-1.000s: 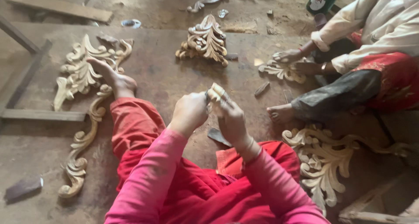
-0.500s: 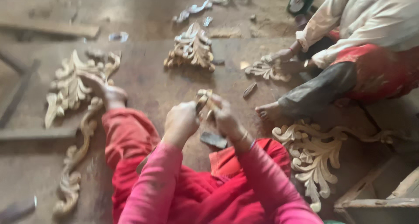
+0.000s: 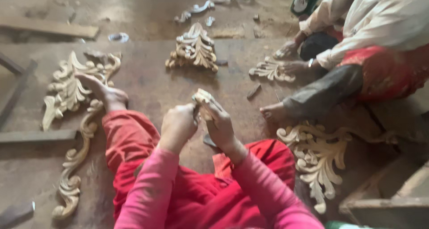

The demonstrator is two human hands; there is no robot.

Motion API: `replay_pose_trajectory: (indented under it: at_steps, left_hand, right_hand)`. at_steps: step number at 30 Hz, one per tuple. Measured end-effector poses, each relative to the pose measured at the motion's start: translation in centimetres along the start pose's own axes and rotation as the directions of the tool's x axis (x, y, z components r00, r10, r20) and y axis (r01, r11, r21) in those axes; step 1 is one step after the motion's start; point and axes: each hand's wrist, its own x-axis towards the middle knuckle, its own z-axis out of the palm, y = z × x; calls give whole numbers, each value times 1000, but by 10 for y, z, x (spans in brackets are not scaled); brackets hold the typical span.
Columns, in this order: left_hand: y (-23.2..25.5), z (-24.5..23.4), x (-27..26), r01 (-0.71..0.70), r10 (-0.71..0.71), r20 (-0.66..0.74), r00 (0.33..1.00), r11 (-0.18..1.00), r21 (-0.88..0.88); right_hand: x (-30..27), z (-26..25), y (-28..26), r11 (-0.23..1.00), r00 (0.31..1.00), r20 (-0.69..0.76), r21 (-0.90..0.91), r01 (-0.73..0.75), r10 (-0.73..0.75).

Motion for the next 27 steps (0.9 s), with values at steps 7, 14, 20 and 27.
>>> replay_pose_trajectory:
  at_steps: [7, 14, 20, 27]
  left_hand:
    - [1, -1, 11, -87, 87, -46, 995, 996, -3]
    - [-22, -27, -32, -28, 29, -11, 1000, 997, 71]
    - [-37, -2, -36, -33, 15, -128, 992, 990, -137]
    - [-30, 12, -34, -28, 16, -134, 991, 995, -91]
  right_hand:
    - [11, -16, 19, 996, 991, 102, 13, 87, -88]
    - [7, -8, 41, 883, 962, 108, 382, -272, 249]
    - [30, -27, 49, 789, 928, -15, 532, -307, 372]
    - [24, -10, 35, 913, 983, -178, -408, -24, -54]
